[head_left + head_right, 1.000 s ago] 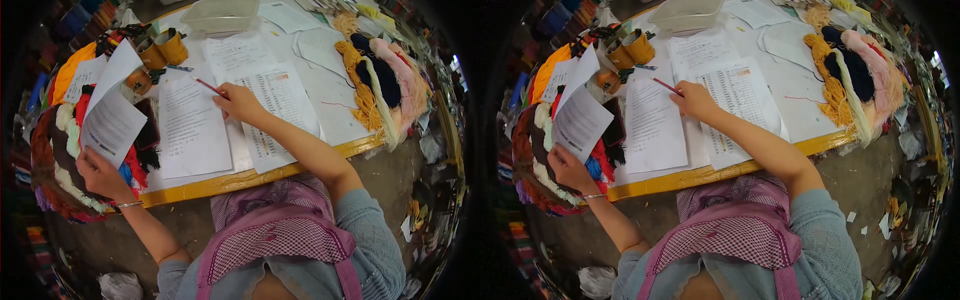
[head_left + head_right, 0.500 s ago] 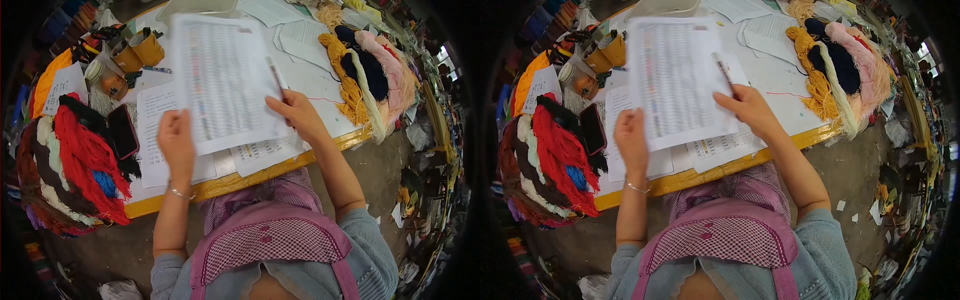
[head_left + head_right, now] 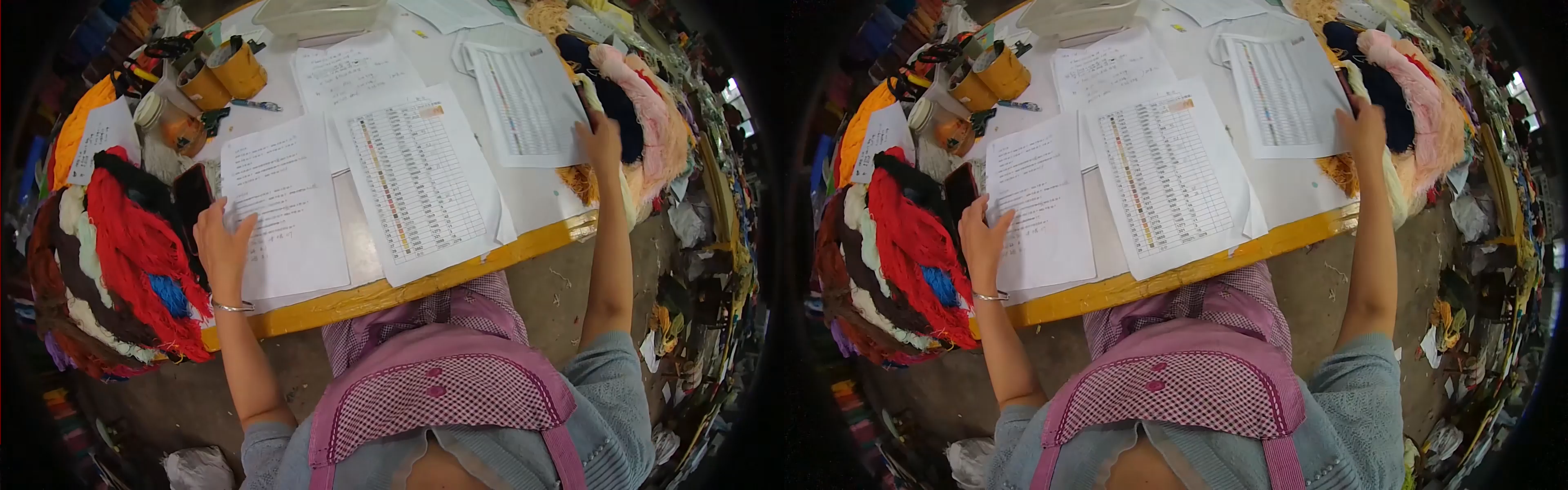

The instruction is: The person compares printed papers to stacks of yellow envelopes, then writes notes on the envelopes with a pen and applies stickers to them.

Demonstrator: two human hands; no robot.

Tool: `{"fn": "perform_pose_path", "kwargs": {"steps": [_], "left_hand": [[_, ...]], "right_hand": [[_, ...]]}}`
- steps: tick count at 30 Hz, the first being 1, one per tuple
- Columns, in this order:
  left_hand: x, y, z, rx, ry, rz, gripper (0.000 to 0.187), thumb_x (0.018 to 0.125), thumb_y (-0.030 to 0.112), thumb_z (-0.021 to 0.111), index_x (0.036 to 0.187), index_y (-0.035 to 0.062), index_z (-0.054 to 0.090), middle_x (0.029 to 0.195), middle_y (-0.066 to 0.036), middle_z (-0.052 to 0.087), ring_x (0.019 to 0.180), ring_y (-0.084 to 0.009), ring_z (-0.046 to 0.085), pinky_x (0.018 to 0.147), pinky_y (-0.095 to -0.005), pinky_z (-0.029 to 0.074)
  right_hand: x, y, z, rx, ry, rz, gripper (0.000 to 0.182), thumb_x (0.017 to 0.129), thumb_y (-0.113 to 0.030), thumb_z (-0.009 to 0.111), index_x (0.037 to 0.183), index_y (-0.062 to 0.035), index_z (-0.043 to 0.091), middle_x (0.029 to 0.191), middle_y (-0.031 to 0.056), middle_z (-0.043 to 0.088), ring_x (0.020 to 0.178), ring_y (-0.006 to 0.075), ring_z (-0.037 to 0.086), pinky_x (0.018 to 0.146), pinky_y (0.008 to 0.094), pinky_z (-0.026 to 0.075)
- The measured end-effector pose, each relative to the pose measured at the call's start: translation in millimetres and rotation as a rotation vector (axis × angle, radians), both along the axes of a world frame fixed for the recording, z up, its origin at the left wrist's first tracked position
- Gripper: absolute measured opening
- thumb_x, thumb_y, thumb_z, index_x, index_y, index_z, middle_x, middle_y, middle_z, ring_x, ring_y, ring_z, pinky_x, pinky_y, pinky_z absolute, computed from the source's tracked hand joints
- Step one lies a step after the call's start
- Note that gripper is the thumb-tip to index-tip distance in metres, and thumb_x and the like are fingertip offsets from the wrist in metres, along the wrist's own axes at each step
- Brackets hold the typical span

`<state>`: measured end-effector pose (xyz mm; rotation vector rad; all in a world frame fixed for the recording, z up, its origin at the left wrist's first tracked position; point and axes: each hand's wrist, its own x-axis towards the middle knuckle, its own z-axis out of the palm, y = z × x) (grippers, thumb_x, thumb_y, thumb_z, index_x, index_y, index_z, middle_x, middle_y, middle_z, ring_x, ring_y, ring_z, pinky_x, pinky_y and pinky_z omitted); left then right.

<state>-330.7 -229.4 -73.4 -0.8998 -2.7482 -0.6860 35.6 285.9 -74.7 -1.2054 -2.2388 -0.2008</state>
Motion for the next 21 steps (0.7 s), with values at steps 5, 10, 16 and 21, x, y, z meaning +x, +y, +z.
{"fn": "perform_pose_path", "kwargs": {"steps": [5,10,16,21], "left_hand": [[5,-24,-8,-0.019,0.038,0.079,0.061,0.065,0.027,0.083,0.114,0.0015,0.058,0.106,-0.016,0.059,0.1,-0.0329,0.055,0.087,-0.04,0.044],[14,-24,-2,0.012,-0.152,0.155,0.053,0.066,0.027,0.084,0.106,0.0024,0.058,0.096,-0.015,0.061,0.088,-0.0298,0.059,0.075,-0.039,0.049],[21,-29,1,-0.188,0.023,0.226,0.051,0.066,0.03,0.084,0.099,0.0013,0.058,0.091,-0.014,0.064,0.086,-0.0303,0.062,0.073,-0.0391,0.049],[22,-33,12,-0.171,-0.221,0.305,0.041,0.069,0.028,0.083,0.091,0.0003,0.061,0.081,-0.011,0.068,0.075,-0.029,0.065,0.067,-0.0386,0.05]], "right_hand": [[-57,-112,42,-0.544,-0.076,0.144,0.042,0.081,-0.04,0.073,0.094,-0.0015,0.066,0.075,0.0142,0.064,0.068,0.0294,0.062,0.064,0.0384,0.049],[-77,-198,18,-0.407,-0.213,0.351,0.059,0.069,-0.049,0.08,0.089,0.0028,0.06,0.079,0.017,0.064,0.072,0.032,0.063,0.064,0.0394,0.05],[-82,-203,15,-0.546,-0.24,0.241,0.063,0.059,-0.043,0.087,0.091,0.0002,0.054,0.081,0.0166,0.062,0.073,0.0313,0.062,0.063,0.0393,0.049],[-82,-199,12,-0.526,-0.248,0.261,0.062,0.059,-0.042,0.088,0.089,0.0006,0.054,0.079,0.0161,0.062,0.072,0.0295,0.062,0.063,0.0377,0.049]]}}
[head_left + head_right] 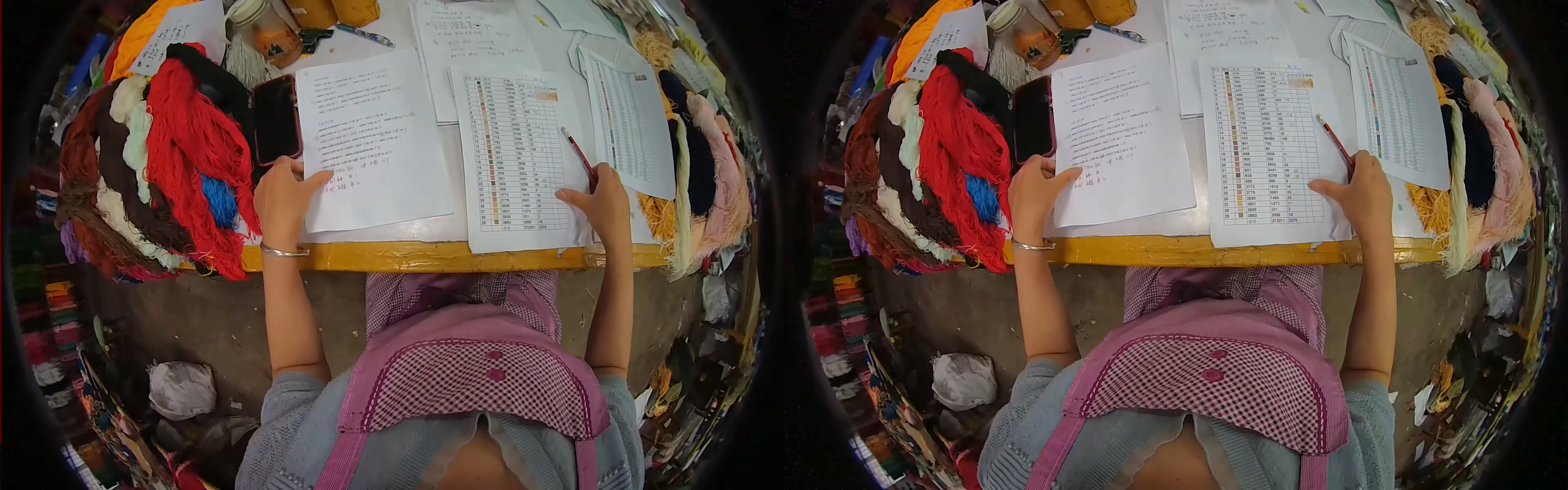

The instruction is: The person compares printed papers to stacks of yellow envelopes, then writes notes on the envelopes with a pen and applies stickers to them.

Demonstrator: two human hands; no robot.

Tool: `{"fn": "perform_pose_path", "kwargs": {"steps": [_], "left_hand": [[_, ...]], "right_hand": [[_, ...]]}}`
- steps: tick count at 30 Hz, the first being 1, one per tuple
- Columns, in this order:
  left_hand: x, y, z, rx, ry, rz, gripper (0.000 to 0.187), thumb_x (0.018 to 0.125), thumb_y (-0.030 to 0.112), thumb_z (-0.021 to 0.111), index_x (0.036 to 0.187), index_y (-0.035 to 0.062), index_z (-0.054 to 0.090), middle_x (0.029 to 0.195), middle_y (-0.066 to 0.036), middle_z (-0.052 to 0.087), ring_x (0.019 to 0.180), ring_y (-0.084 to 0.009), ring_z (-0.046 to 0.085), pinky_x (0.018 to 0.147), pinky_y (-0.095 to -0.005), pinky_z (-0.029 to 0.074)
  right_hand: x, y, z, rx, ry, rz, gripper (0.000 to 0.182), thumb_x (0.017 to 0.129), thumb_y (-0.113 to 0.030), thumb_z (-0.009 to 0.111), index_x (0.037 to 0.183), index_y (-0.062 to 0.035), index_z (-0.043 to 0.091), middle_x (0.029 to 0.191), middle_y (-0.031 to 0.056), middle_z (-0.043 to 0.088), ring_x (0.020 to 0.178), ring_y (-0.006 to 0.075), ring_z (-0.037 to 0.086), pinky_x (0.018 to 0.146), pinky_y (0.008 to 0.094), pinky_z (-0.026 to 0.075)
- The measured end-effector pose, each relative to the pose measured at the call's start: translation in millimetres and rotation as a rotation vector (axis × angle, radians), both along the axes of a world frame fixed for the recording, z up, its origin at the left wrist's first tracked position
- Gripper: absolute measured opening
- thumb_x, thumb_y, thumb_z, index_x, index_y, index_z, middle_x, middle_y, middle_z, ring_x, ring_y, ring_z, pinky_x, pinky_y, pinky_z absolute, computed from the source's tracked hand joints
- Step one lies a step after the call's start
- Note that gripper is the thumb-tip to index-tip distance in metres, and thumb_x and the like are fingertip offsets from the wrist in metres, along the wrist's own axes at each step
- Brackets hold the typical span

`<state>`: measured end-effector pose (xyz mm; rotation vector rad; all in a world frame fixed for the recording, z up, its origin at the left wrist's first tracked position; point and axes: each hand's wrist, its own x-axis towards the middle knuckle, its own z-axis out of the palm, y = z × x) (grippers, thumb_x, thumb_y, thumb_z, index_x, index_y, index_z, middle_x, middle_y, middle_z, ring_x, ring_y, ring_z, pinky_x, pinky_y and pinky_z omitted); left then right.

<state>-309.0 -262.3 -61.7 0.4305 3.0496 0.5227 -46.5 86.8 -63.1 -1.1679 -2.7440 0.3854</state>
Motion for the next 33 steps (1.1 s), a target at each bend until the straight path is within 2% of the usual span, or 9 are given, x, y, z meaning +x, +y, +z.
{"fn": "perform_pose_path", "kwargs": {"steps": [2,8,11,16,19,24,28,31,33], "left_hand": [[-9,-9,-9,0.186,-0.163,-0.067,0.031,0.072,0.023,0.08,0.082,-0.0014,0.063,0.072,-0.01,0.068,0.063,-0.022,0.064,0.061,-0.0341,0.049],[-22,-20,-40,0.794,-0.236,-0.141,0.015,0.082,0.008,0.072,0.08,-0.0038,0.063,0.067,-0.002,0.062,0.06,-0.0042,0.053,0.055,-0.0208,0.042],[-22,-15,-31,0.831,-0.172,-0.118,0.012,0.084,0.006,0.07,0.08,-0.0036,0.062,0.068,0.0,0.061,0.061,-0.0031,0.052,0.054,-0.0191,0.041],[-40,-17,-40,0.832,-0.171,-0.109,0.014,0.084,0.008,0.071,0.081,-0.0031,0.063,0.068,0.0,0.062,0.06,-0.0035,0.052,0.055,-0.0193,0.041],[-45,-19,-45,0.768,-0.169,-0.107,0.016,0.084,0.01,0.071,0.082,-0.0035,0.063,0.068,-0.001,0.063,0.061,-0.0041,0.053,0.055,-0.0202,0.042],[-36,-10,-30,0.608,-0.139,-0.072,0.018,0.082,0.014,0.072,0.084,-0.0021,0.064,0.066,-0.004,0.063,0.059,-0.0088,0.055,0.056,-0.0236,0.043],[-14,8,2,0.296,0.398,-0.102,0.014,0.081,0.014,0.073,0.087,0.0027,0.067,0.082,-0.006,0.062,0.067,-0.0156,0.057,0.062,-0.0238,0.044],[32,29,56,0.964,0.025,-0.339,0.014,0.079,0.007,0.073,0.085,-0.0023,0.065,0.083,-0.004,0.058,0.067,-0.0149,0.051,0.06,-0.026,0.042],[78,18,83,1.142,-0.047,-0.656,0.012,0.08,0.007,0.068,0.077,-0.0026,0.062,0.073,-0.005,0.057,0.067,-0.0161,0.054,0.059,-0.0263,0.043]], "right_hand": [[0,-3,1,0.044,0.04,0.015,0.06,0.059,-0.04,0.088,0.088,0.0007,0.055,0.079,0.0164,0.063,0.071,0.0291,0.062,0.063,0.0374,0.049],[0,-1,3,-0.113,0.023,-0.084,0.054,0.062,-0.035,0.088,0.087,0.0016,0.057,0.077,0.0189,0.065,0.067,0.0298,0.063,0.062,0.0376,0.049],[1,2,-2,-0.187,0.117,-0.075,0.044,0.068,-0.028,0.084,0.088,0.003,0.059,0.074,0.0177,0.064,0.064,0.0284,0.061,0.063,0.0363,0.048],[9,15,-12,-0.446,0.147,-0.063,0.029,0.077,-0.016,0.074,0.092,0.0056,0.062,0.077,0.0096,0.066,0.067,0.0129,0.059,0.064,0.0276,0.048],[16,14,-6,-0.818,0.407,-0.069,0.026,0.081,-0.011,0.072,0.097,0.0065,0.063,0.085,0.0064,0.068,0.071,0.0092,0.06,0.065,0.024,0.048],[27,5,7,-1.082,0.472,-0.002,0.026,0.083,-0.007,0.07,0.103,0.007,0.063,0.093,0.0075,0.068,0.078,0.0101,0.062,0.07,0.0229,0.049],[24,-6,6,-0.919,0.417,-0.006,0.03,0.08,-0.009,0.073,0.104,0.0049,0.061,0.088,0.0056,0.066,0.076,0.0099,0.059,0.067,0.0233,0.047],[16,-19,11,-0.718,0.3,-0.061,0.028,0.079,-0.011,0.074,0.099,-0.001,0.057,0.076,0.0059,0.063,0.067,0.0097,0.055,0.06,0.0253,0.044],[16,-23,4,-0.643,0.323,-0.066,0.025,0.079,-0.012,0.074,0.094,-0.0004,0.056,0.071,0.007,0.062,0.063,0.0107,0.054,0.059,0.0265,0.044]]}}
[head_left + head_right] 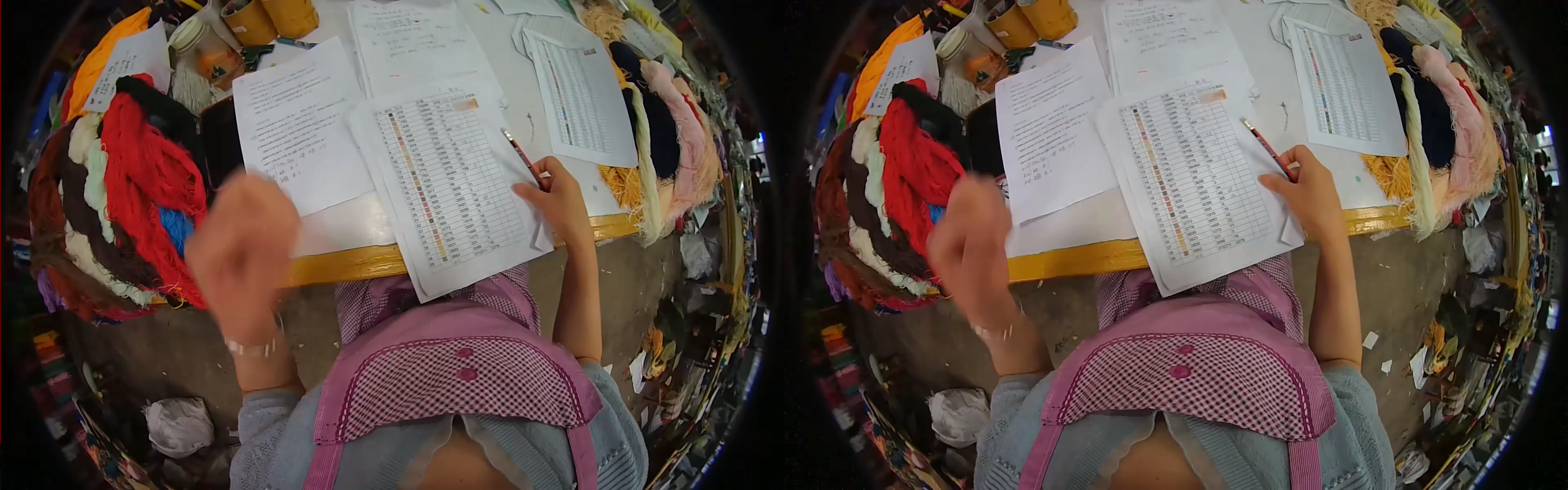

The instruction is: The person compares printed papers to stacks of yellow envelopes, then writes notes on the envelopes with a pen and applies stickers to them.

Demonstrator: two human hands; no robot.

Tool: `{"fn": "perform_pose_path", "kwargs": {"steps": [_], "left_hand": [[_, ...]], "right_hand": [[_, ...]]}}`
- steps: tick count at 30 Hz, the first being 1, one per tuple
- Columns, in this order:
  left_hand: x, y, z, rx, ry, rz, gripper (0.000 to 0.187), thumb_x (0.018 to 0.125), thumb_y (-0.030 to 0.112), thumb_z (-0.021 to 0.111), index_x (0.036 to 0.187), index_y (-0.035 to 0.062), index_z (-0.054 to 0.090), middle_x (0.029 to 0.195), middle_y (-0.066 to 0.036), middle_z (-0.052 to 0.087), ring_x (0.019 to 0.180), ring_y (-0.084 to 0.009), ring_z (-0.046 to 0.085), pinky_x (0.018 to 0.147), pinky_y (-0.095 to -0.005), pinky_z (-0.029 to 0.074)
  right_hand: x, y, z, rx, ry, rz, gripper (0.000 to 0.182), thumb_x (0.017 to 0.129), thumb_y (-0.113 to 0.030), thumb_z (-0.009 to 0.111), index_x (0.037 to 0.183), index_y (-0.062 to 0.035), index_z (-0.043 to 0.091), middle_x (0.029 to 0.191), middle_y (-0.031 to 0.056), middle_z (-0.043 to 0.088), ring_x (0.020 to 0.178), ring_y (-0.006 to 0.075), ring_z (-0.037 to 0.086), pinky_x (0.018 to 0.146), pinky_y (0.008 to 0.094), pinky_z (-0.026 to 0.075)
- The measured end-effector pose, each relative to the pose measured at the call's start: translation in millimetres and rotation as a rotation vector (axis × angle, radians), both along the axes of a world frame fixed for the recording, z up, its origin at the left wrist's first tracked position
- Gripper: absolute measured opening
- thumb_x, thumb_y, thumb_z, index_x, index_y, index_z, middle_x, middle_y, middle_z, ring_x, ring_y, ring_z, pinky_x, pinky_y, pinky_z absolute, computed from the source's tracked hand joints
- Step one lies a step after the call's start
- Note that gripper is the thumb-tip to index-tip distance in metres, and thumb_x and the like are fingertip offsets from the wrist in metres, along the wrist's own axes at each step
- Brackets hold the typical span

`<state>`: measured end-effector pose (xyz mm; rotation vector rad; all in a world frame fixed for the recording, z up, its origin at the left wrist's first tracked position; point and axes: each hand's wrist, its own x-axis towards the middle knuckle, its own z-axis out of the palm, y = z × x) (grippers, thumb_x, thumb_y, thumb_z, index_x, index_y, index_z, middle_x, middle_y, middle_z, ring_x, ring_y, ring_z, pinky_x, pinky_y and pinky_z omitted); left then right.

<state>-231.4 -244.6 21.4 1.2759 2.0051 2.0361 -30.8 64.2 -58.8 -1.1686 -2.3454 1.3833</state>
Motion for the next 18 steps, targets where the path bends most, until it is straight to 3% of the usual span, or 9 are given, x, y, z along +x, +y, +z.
{"fn": "perform_pose_path", "kwargs": {"steps": [2,4,5,7,8,10,14,16,18], "left_hand": [[-12,17,60,-0.147,-0.106,-1.427,0.013,0.077,0.012,0.066,0.073,0.0014,0.06,0.081,-0.01,0.067,0.066,-0.0279,0.064,0.051,-0.0353,0.048],[48,0,40,0.394,-0.169,-1.106,0.006,0.086,0.019,0.07,0.087,0.0137,0.072,0.085,-0.011,0.066,0.057,-0.0205,0.059,0.043,-0.0256,0.04],[54,8,46,0.39,-0.163,-1.108,0.006,0.086,0.019,0.07,0.087,0.0137,0.072,0.085,-0.011,0.066,0.057,-0.0205,0.059,0.043,-0.0256,0.04],[57,16,61,0.383,-0.093,-1.123,0.025,0.075,0.03,0.081,0.099,0.0262,0.077,0.11,-0.011,0.06,0.07,-0.0209,0.056,0.055,-0.0256,0.044],[58,16,59,0.383,-0.093,-1.127,0.025,0.075,0.03,0.081,0.099,0.0262,0.077,0.11,-0.011,0.06,0.07,-0.0209,0.056,0.055,-0.0256,0.044],[54,11,50,0.398,-0.18,-1.183,0.004,0.087,0.017,0.069,0.088,0.0166,0.073,0.084,-0.011,0.067,0.054,-0.0205,0.06,0.039,-0.0238,0.039],[50,4,53,0.375,-0.167,-1.172,0.007,0.087,0.014,0.067,0.088,0.0164,0.073,0.087,-0.01,0.068,0.058,-0.0208,0.062,0.042,-0.0234,0.041],[52,7,62,0.374,-0.08,-1.12,0.025,0.074,0.028,0.081,0.098,0.0258,0.077,0.106,-0.011,0.06,0.07,-0.0202,0.055,0.054,-0.0232,0.043],[56,7,61,0.384,-0.09,-1.1,0.025,0.074,0.027,0.082,0.098,0.0263,0.077,0.106,-0.011,0.06,0.07,-0.0197,0.055,0.053,-0.0225,0.043]], "right_hand": [[0,2,-5,0.09,-0.004,-0.004,0.024,0.08,-0.013,0.074,0.09,0.0009,0.056,0.069,0.0082,0.061,0.062,0.0121,0.054,0.059,0.0273,0.045],[2,1,-3,0.09,-0.035,-0.009,0.025,0.08,-0.015,0.074,0.085,0.0019,0.056,0.067,0.0086,0.06,0.063,0.0125,0.055,0.06,0.0278,0.045],[3,0,-4,0.129,-0.037,-0.004,0.023,0.081,-0.015,0.072,0.086,0.0019,0.057,0.068,0.0087,0.06,0.064,0.0122,0.055,0.061,0.0274,0.045],[4,-2,-4,0.173,-0.038,-0.009,0.022,0.082,-0.015,0.071,0.087,0.002,0.058,0.069,0.0088,0.06,0.065,0.0119,0.055,0.061,0.0271,0.045],[6,-4,-5,0.273,0.071,-0.043,0.02,0.084,-0.014,0.069,0.088,0.0021,0.059,0.07,0.0079,0.06,0.066,0.0109,0.054,0.062,0.0265,0.045],[5,-4,-2,0.284,0.223,-0.114,0.017,0.087,-0.013,0.066,0.092,0.0023,0.06,0.071,0.0054,0.06,0.067,0.0087,0.052,0.063,0.0249,0.044],[19,33,2,0.076,0.358,-0.188,0.017,0.091,-0.015,0.065,0.092,0.0015,0.063,0.077,-0.0025,0.06,0.07,0.0043,0.049,0.064,0.0209,0.042],[29,60,-4,0.049,0.421,-0.244,0.018,0.092,-0.016,0.064,0.093,0.002,0.064,0.08,-0.0022,0.061,0.071,0.0038,0.051,0.065,0.0192,0.042],[41,88,-10,0.009,0.445,-0.284,0.022,0.092,-0.018,0.065,0.096,0.0029,0.065,0.082,-0.0012,0.062,0.071,0.0037,0.052,0.064,0.0177,0.042]]}}
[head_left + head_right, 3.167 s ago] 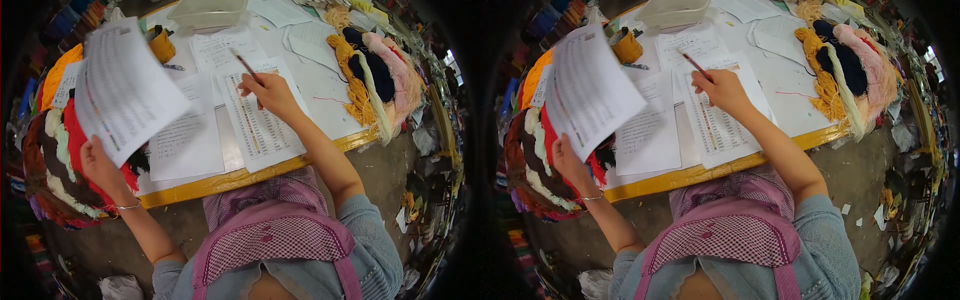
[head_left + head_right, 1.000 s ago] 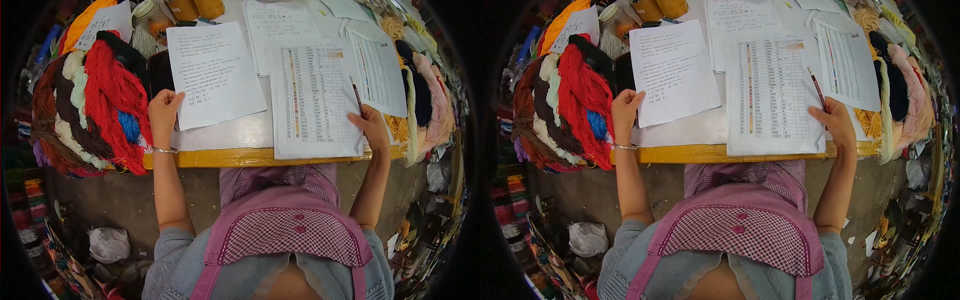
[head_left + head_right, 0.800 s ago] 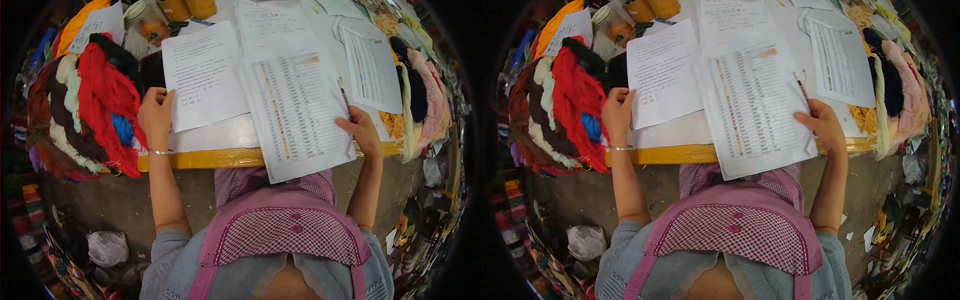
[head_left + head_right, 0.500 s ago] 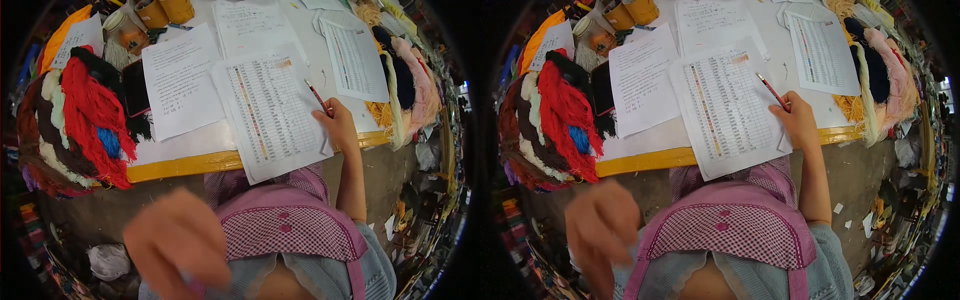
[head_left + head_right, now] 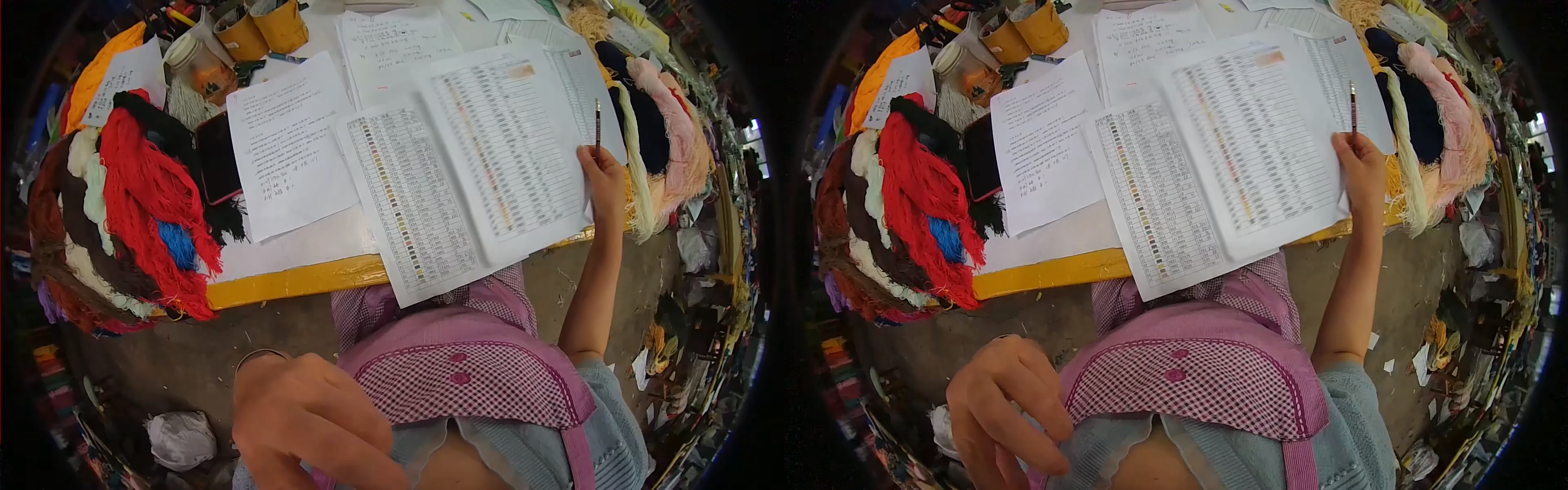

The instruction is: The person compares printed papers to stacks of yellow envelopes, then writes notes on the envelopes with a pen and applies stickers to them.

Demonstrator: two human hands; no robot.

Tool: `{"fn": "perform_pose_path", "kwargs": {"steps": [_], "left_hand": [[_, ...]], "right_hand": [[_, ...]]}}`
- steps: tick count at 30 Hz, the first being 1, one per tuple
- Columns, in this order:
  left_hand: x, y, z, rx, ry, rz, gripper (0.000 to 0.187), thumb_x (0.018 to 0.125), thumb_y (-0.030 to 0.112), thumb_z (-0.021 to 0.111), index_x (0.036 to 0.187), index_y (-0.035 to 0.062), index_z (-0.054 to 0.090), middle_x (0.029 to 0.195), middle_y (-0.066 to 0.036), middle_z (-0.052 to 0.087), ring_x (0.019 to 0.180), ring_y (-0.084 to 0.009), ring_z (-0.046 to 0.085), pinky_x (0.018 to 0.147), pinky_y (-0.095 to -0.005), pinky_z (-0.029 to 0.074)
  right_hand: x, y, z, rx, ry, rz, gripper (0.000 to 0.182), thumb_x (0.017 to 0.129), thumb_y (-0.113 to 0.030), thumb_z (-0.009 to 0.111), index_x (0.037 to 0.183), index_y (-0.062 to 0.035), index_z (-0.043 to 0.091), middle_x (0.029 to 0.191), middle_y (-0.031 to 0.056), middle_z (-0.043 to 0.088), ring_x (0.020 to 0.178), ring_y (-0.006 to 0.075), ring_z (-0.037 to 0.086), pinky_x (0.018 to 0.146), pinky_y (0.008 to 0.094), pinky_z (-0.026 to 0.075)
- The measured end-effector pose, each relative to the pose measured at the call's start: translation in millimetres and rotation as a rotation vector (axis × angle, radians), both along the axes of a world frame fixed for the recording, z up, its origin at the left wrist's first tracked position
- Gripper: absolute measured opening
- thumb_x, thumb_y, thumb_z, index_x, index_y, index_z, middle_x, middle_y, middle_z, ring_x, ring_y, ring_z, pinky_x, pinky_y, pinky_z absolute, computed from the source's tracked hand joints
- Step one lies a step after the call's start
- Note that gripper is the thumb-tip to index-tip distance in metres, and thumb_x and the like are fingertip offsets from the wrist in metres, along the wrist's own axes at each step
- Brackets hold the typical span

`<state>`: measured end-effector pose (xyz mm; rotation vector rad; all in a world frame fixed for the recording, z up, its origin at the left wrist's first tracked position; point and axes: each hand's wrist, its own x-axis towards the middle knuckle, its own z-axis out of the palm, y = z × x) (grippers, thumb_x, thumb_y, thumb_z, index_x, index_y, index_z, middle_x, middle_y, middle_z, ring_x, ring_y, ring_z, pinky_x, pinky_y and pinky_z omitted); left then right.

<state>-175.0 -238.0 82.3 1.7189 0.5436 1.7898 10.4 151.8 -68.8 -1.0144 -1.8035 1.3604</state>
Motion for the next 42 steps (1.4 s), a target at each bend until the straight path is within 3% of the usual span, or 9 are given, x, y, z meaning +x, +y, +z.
{"fn": "perform_pose_path", "kwargs": {"steps": [5,10,17,20,21,24,27,31,42], "left_hand": [[6,0,-7,0.028,-0.059,0.025,0.025,0.074,0.025,0.082,0.098,0.0258,0.077,0.108,-0.012,0.06,0.07,-0.0185,0.056,0.052,-0.021,0.044],[1,1,-3,0.052,0.023,0.013,0.024,0.076,0.024,0.08,0.1,0.0229,0.077,0.107,-0.013,0.061,0.07,-0.0184,0.057,0.052,-0.0208,0.045],[2,5,-7,0.051,-0.028,0.043,0.021,0.079,0.026,0.078,0.099,0.0213,0.077,0.11,-0.015,0.062,0.072,-0.0188,0.059,0.054,-0.0229,0.048],[-36,16,-29,0.068,0.191,-0.213,0.01,0.087,0.015,0.066,0.095,0.0159,0.072,0.09,-0.009,0.068,0.063,-0.02,0.063,0.046,-0.0236,0.042],[-58,27,-41,0.123,0.309,-0.374,0.012,0.087,0.016,0.066,0.098,0.0148,0.071,0.091,-0.008,0.068,0.065,-0.0198,0.062,0.047,-0.0238,0.042],[-80,51,-72,-0.778,0.339,0.92,0.034,0.084,0.013,0.069,0.117,0.0034,0.065,0.095,-0.003,0.065,0.08,-0.011,0.057,0.066,-0.0229,0.044],[-121,82,-134,-0.933,0.543,1.081,0.057,0.076,0.02,0.078,0.127,0.0038,0.058,0.115,-0.009,0.059,0.099,-0.0204,0.057,0.081,-0.0267,0.048],[-130,100,-152,-0.942,0.824,1.238,0.072,0.068,0.025,0.083,0.13,0.0021,0.055,0.12,-0.013,0.055,0.108,-0.0249,0.053,0.091,-0.0298,0.046],[-132,106,-153,-1.079,0.772,1.169,0.072,0.059,0.026,0.087,0.121,0.0034,0.059,0.114,-0.01,0.053,0.112,-0.0269,0.05,0.091,-0.0345,0.046]], "right_hand": [[30,61,-24,0.027,-0.04,-0.086,0.023,0.091,-0.019,0.066,0.097,0.0025,0.066,0.082,-0.001,0.062,0.071,0.004,0.053,0.065,0.019,0.042],[31,56,-3,0.735,-0.37,-0.299,0.025,0.09,-0.021,0.066,0.104,-0.0004,0.068,0.079,0.0022,0.064,0.07,0.0091,0.056,0.069,0.0247,0.045],[0,-28,22,0.536,-0.132,-0.103,0.033,0.102,-0.026,0.046,0.097,-0.0007,0.067,0.08,0.0035,0.062,0.072,0.0134,0.053,0.07,0.0269,0.043],[-12,-54,34,0.957,-0.252,-0.021,0.042,0.105,-0.026,0.034,0.094,-0.0012,0.066,0.084,0.0043,0.055,0.069,0.0114,0.044,0.062,0.0283,0.036],[-14,-68,34,0.626,-0.194,-0.003,0.044,0.104,-0.027,0.032,0.092,-0.0009,0.066,0.078,0.0039,0.053,0.064,0.0118,0.04,0.059,0.03,0.035],[-22,-101,34,0.125,-0.269,0.184,0.033,0.1,-0.022,0.044,0.091,-0.0006,0.067,0.077,0.0047,0.059,0.064,0.0123,0.047,0.06,0.0291,0.04],[-25,-117,9,0.311,-0.209,0.483,0.017,0.092,-0.012,0.054,0.096,-0.002,0.067,0.093,0.0076,0.068,0.084,0.0136,0.061,0.079,0.0256,0.047],[-17,-129,13,0.631,-0.314,0.831,0.063,0.063,-0.041,0.079,0.115,-0.0086,0.062,0.129,0.0099,0.06,0.131,0.0325,0.045,0.107,0.0432,0.036],[-6,-141,10,0.771,-0.439,0.866,0.056,0.069,-0.034,0.077,0.117,-0.0114,0.062,0.132,0.0067,0.058,0.135,0.0304,0.04,0.111,0.0485,0.029]]}}
